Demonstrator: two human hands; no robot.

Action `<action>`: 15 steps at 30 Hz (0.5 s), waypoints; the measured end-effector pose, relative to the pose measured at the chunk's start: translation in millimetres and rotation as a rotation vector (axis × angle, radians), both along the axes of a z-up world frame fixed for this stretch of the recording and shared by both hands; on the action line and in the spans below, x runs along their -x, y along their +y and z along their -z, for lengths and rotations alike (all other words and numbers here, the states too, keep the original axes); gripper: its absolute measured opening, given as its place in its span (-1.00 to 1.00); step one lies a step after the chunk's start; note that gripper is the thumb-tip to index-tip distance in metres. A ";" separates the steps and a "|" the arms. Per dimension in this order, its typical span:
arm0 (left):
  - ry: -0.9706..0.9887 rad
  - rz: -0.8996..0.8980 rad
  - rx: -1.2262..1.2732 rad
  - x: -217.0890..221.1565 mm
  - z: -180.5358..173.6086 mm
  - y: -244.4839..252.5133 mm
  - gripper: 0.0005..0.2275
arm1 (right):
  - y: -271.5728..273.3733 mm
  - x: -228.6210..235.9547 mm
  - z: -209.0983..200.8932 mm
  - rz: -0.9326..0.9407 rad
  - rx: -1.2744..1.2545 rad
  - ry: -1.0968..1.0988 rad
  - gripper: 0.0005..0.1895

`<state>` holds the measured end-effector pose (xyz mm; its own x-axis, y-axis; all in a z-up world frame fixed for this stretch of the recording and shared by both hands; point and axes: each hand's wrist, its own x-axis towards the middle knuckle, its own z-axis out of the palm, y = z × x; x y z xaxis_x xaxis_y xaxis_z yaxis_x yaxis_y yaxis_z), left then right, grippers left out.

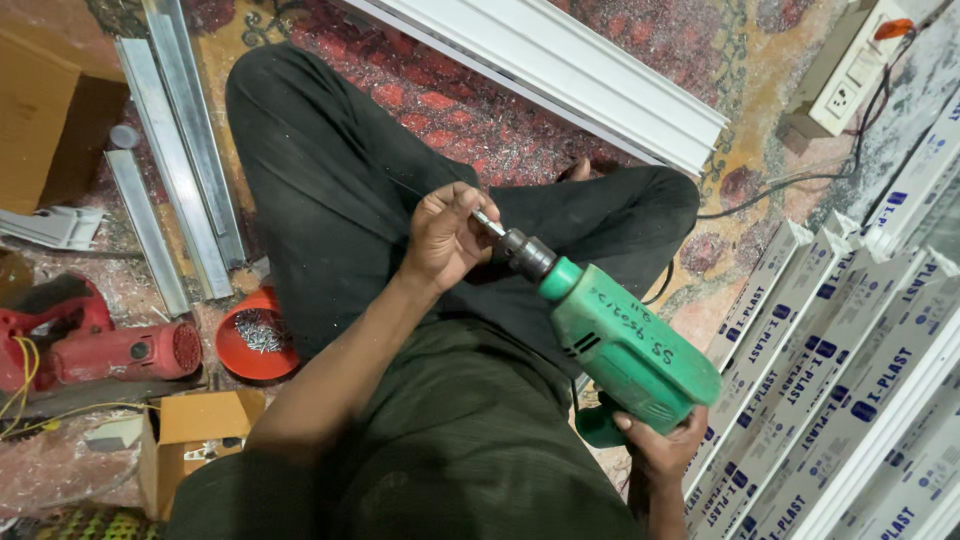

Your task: The person sits on the floor and assembles white plastic window frame profiles. They insert metal reinforcement bars into the profiles, measure and mark them, and use a power drill to secure the components with screws. The person handles multiple frame sections and stacks them after assembly.

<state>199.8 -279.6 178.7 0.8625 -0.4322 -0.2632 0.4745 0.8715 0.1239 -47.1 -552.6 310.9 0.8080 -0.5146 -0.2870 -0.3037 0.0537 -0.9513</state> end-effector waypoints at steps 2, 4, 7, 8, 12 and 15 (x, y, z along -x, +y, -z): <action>-0.003 0.009 0.000 -3.3 4.3 -1.2 -0.88 | -1.4 -6.8 -2.1 -0.052 0.089 0.001 -0.09; 0.002 0.030 -0.030 -3.3 9.7 -1.7 -0.88 | -1.2 -9.8 -4.8 -0.089 0.149 0.008 -0.09; 0.041 0.074 -0.112 -3.1 17.7 -1.8 -0.87 | -1.1 -17.2 -7.5 -0.120 0.162 0.007 -0.09; 0.049 0.075 -0.125 -3.0 19.3 -1.5 -0.87 | 0.4 -19.9 -8.6 -0.123 0.143 -0.002 -0.10; 0.094 0.076 -0.187 -2.6 25.7 -2.3 -0.84 | 8.7 -30.1 -10.3 -0.162 0.064 -0.068 -0.16; 0.117 0.060 -0.178 -4.0 29.2 -6.9 -0.83 | 10.7 -35.9 -11.3 -0.186 0.122 -0.053 -0.18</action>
